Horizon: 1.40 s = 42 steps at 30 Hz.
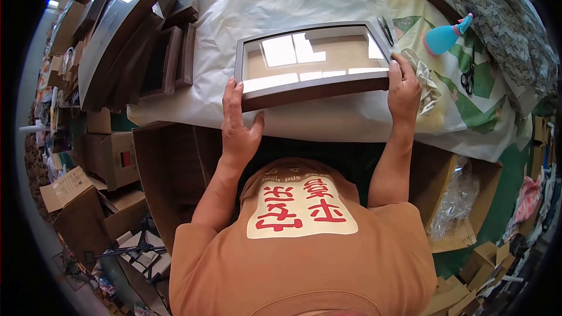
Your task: The recorder is packaging decorative items and documents into boxes.
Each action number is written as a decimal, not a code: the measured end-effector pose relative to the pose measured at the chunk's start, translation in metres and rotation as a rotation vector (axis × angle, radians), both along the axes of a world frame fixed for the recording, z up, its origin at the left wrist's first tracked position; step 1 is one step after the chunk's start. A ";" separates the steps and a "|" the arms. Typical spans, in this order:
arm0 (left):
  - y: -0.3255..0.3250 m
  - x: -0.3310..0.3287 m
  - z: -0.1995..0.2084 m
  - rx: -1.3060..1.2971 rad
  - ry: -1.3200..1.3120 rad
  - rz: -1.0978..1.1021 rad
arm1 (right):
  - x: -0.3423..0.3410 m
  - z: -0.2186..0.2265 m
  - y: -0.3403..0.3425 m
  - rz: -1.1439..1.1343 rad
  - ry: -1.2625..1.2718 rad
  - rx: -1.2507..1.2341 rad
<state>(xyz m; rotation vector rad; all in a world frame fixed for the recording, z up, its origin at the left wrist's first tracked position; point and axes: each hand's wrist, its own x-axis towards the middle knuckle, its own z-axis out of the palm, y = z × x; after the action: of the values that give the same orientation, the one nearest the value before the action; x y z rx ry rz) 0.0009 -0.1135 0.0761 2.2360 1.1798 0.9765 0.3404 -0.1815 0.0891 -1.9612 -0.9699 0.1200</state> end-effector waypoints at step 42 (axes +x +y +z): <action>0.202 0.004 -0.016 -0.769 -0.450 0.009 | 0.088 -0.028 0.108 0.364 0.647 -0.240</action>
<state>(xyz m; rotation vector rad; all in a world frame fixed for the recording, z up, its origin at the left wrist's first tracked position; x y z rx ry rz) 0.0044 0.0886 0.0602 1.3285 1.1004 0.7833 0.4282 -0.0730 0.0606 -1.7453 -0.8802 1.0489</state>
